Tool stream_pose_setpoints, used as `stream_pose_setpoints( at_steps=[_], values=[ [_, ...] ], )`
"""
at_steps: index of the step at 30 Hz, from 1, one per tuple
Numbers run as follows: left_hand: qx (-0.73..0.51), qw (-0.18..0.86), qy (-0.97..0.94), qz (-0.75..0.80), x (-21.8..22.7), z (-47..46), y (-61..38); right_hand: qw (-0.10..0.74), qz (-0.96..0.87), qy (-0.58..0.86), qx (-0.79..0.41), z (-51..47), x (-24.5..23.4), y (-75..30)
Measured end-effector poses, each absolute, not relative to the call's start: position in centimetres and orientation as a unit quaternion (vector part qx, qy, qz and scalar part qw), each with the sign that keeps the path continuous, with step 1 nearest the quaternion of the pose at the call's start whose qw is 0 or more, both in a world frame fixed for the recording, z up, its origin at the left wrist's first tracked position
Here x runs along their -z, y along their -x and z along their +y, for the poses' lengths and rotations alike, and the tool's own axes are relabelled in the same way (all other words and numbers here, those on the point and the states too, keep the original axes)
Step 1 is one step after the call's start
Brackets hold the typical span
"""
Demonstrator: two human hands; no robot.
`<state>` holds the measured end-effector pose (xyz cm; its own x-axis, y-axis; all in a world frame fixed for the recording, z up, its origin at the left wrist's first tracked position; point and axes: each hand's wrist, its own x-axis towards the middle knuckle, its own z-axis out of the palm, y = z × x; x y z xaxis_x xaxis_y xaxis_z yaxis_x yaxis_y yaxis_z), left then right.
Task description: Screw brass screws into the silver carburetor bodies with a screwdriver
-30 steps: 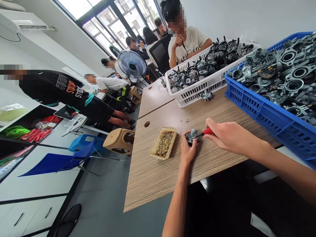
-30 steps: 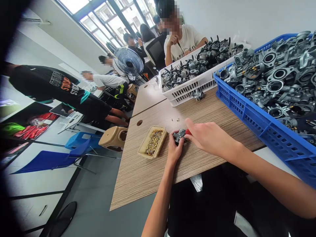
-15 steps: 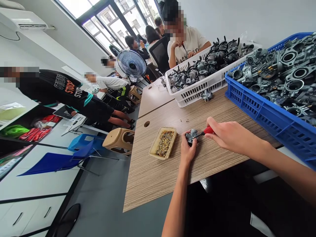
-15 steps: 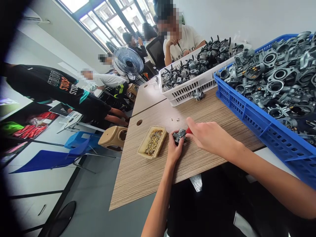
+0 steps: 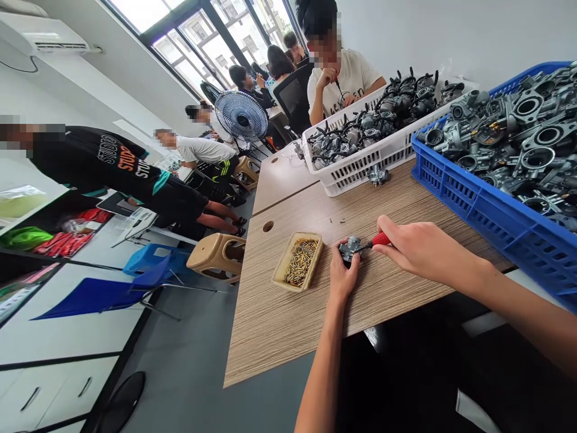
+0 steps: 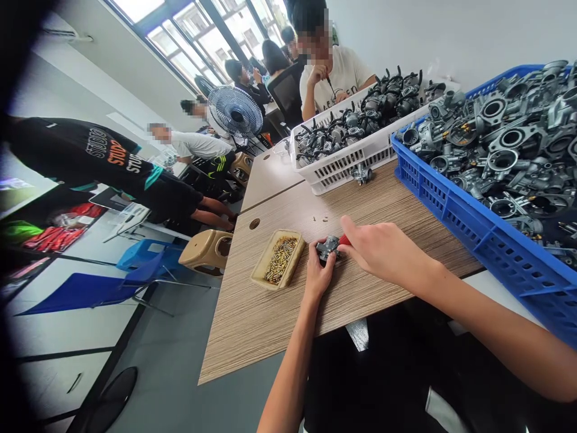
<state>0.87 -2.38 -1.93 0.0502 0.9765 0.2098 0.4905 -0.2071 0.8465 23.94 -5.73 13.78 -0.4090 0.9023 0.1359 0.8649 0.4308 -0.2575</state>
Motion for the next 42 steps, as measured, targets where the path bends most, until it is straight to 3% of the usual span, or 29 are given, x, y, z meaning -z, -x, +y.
stream_pose_setpoints(
  at_steps=[5,42],
  values=[
    [-0.409,0.295,-0.662,0.554,1.87,-2.39,-0.86,0.160,-0.853,0.486,-0.105,-5.86,-13.77,-23.99],
    [-0.415,0.298,-0.658,0.553,1.93,-2.34,-0.88,0.158,-0.847,0.496,-0.111,-6.06,-14.05,-23.79]
  ],
)
